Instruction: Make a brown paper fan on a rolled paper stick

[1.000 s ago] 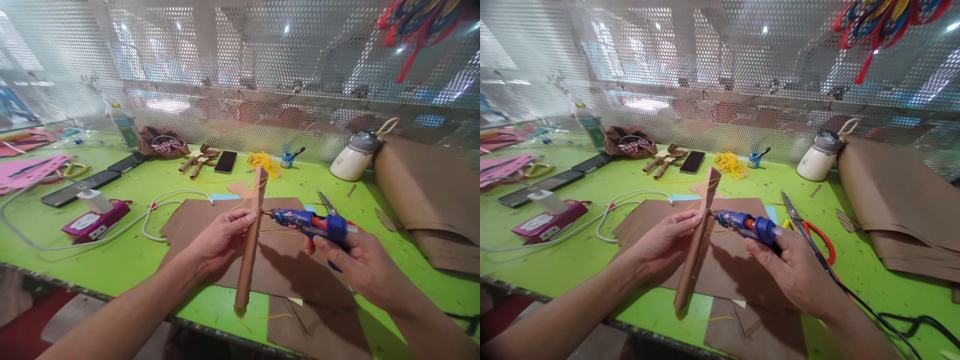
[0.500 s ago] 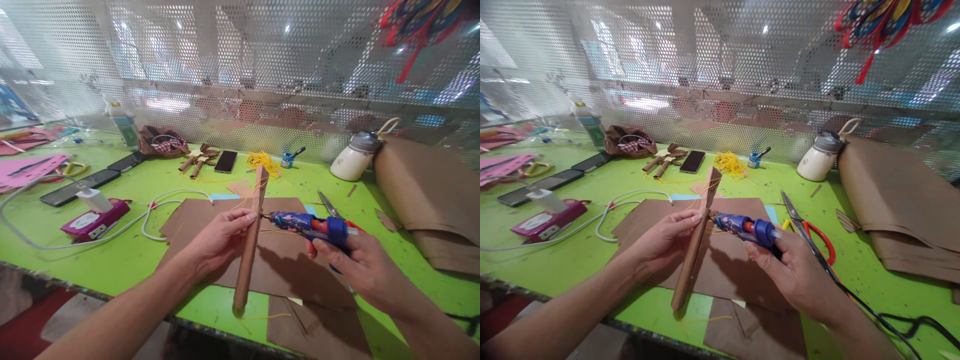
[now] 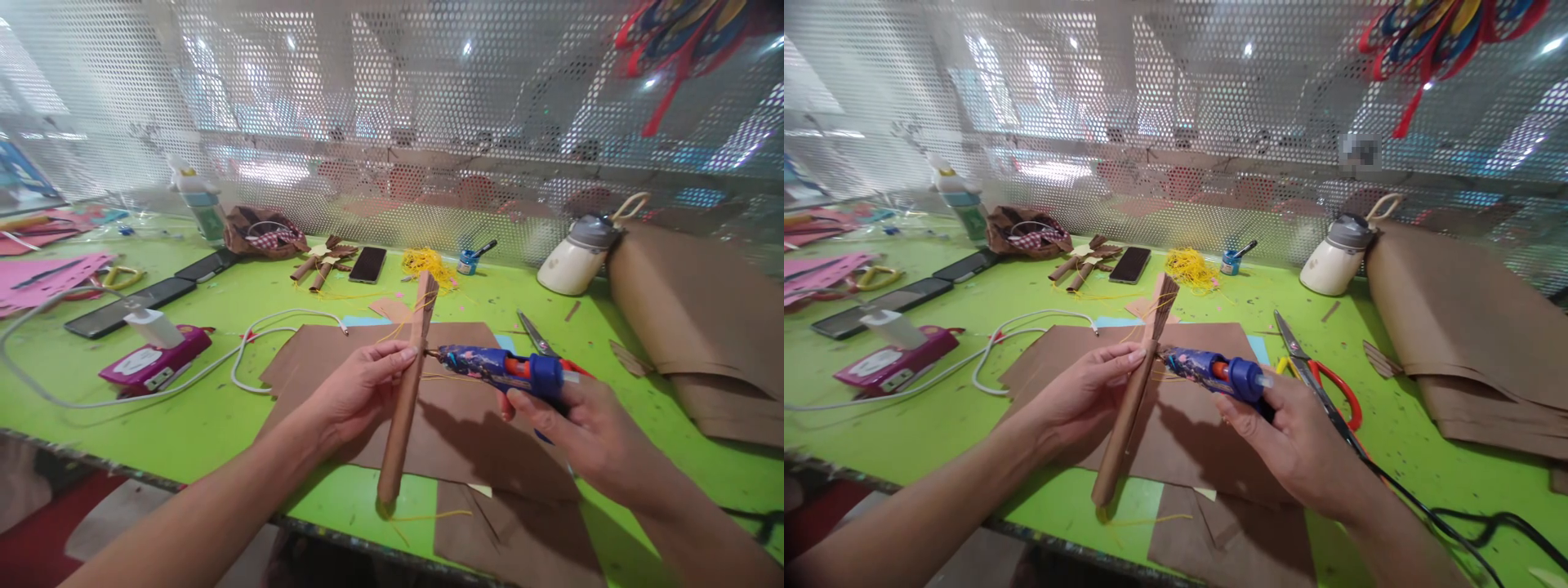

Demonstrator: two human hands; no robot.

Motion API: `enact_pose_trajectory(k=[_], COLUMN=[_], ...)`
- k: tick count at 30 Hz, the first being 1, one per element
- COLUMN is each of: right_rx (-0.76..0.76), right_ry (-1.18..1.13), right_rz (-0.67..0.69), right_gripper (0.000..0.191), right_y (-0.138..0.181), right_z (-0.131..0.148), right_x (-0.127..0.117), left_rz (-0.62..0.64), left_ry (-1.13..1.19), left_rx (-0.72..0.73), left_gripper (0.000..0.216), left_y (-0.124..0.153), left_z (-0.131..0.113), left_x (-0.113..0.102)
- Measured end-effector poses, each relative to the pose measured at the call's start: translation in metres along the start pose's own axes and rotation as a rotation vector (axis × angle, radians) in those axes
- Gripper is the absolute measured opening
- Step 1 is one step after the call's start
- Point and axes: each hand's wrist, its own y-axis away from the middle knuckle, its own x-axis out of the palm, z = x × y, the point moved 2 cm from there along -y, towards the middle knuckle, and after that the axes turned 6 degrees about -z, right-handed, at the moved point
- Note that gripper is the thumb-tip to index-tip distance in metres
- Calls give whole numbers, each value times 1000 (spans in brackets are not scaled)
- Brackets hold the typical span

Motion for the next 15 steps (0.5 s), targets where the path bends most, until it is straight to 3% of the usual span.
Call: enact_pose_trajectory(k=[8,15], right_rx=[93,84], right_ry=[-86,-110], right_rz=[25,45], right_gripper=[21,23], right_y=[4,6], right_z=[-3,1], right_x=[3,3], left_rz=[-9,-13], left_ry=[-30,-30], left_rx=[19,19], left_gripper=[22,24], left_y=[-1,-1], left_z=[-2,-3], left_x=[-3,-3])
